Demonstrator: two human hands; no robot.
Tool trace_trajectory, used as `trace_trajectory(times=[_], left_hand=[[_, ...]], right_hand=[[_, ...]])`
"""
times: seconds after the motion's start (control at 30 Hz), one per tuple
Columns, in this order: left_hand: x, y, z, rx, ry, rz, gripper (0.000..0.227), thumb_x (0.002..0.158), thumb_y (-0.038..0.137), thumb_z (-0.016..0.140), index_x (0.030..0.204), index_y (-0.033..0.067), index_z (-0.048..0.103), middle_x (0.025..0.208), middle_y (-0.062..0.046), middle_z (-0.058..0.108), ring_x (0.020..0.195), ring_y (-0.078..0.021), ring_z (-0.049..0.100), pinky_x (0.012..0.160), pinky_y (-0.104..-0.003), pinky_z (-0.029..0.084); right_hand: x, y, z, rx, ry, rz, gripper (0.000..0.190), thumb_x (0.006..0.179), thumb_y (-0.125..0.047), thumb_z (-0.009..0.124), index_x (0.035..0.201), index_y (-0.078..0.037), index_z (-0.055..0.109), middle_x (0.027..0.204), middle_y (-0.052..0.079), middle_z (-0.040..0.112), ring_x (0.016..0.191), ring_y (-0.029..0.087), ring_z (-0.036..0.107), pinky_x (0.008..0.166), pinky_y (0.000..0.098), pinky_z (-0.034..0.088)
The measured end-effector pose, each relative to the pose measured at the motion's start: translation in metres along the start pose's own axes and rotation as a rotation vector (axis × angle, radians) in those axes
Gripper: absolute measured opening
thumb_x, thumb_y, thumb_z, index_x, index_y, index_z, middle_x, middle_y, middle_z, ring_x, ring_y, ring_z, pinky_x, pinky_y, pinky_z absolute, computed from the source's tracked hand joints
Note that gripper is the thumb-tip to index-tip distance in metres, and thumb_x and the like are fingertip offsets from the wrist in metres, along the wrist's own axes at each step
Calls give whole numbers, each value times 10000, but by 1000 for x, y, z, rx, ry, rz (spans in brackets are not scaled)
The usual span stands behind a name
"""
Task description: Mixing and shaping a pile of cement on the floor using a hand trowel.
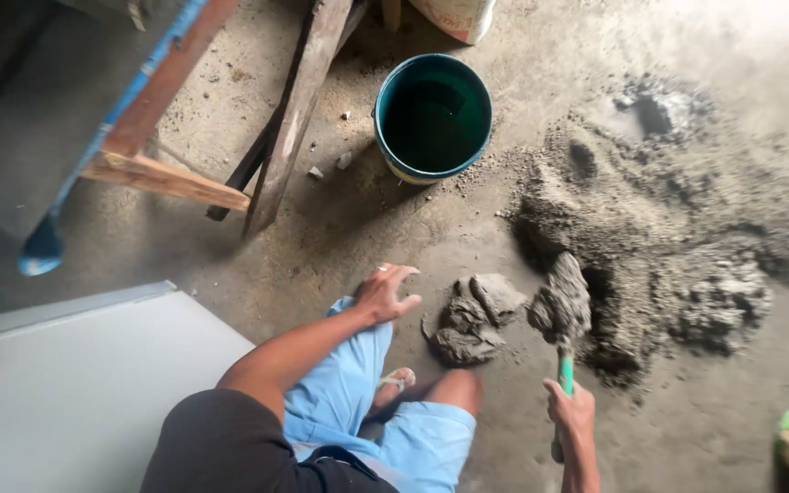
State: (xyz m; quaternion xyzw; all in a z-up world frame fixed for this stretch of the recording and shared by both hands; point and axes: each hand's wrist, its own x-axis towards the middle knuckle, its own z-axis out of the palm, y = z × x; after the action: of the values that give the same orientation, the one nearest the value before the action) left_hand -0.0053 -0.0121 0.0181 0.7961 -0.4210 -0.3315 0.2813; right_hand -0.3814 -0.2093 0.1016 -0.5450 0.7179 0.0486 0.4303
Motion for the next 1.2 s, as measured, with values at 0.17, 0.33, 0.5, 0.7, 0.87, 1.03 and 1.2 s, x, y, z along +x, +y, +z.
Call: trace_trajectory(times=[0.17,0.33,0.5,0.7,0.87,1.03,1.2], left_hand=[[-89,17,-111,-76,1,-448,499,798,395,637,1289,314,597,1087,-93,756,1080,-366,653,879,-475,507],[-188,-15,-166,-89,-54,-873,568,786,504,648,1315,297,644,1251,-103,731,1138,-366,690,935,-457,538],[-300,-50,-173,-149,177,-1056,443,822,425,659,1210,218,715,1261,-62,749,1215,-367,656,1030,-439,492],[-354,-21,-169,-407,266,-1328,354,867,407,650,1145,224,769,1020,-43,832,1035,-291,735,964,-367,508],[-354,-9,-141,-441,351,-1235,386,820,383,706,1162,226,789,1029,-51,831,1031,-253,752,955,-358,528],[-353,-5,-138,-479,287,-1185,401,820,381,684,1182,238,780,1047,-67,826,1049,-268,745,994,-371,514],[-343,-28,-162,-370,192,-1154,390,842,342,615,1181,210,752,957,5,831,1101,-251,721,1040,-375,477]], right_hand=[[-83,-183,-63,-207,-179,-198,242,893,-219,693,774,-72,543,619,64,511,511,165,423,449,346,362],[-189,-414,-88,-344,-375,-319,113,942,-160,569,915,-51,561,707,48,506,533,150,414,428,304,360],[-183,-601,-20,-321,-597,-922,227,1035,-118,458,826,-101,544,754,30,545,626,154,496,570,303,433],[-279,-780,137,-577,-597,-1035,615,911,11,579,1490,-118,420,1141,72,598,707,95,567,507,196,489],[-249,-780,301,-863,57,-1508,507,991,32,478,1487,-69,469,947,100,645,557,112,501,394,255,431],[-259,-748,246,-836,160,-1562,431,1069,-110,502,1492,-53,440,950,177,668,532,169,571,357,313,494],[-258,-674,157,-381,47,-1463,587,833,-117,691,1408,-177,591,1249,84,749,983,349,729,758,490,577]])
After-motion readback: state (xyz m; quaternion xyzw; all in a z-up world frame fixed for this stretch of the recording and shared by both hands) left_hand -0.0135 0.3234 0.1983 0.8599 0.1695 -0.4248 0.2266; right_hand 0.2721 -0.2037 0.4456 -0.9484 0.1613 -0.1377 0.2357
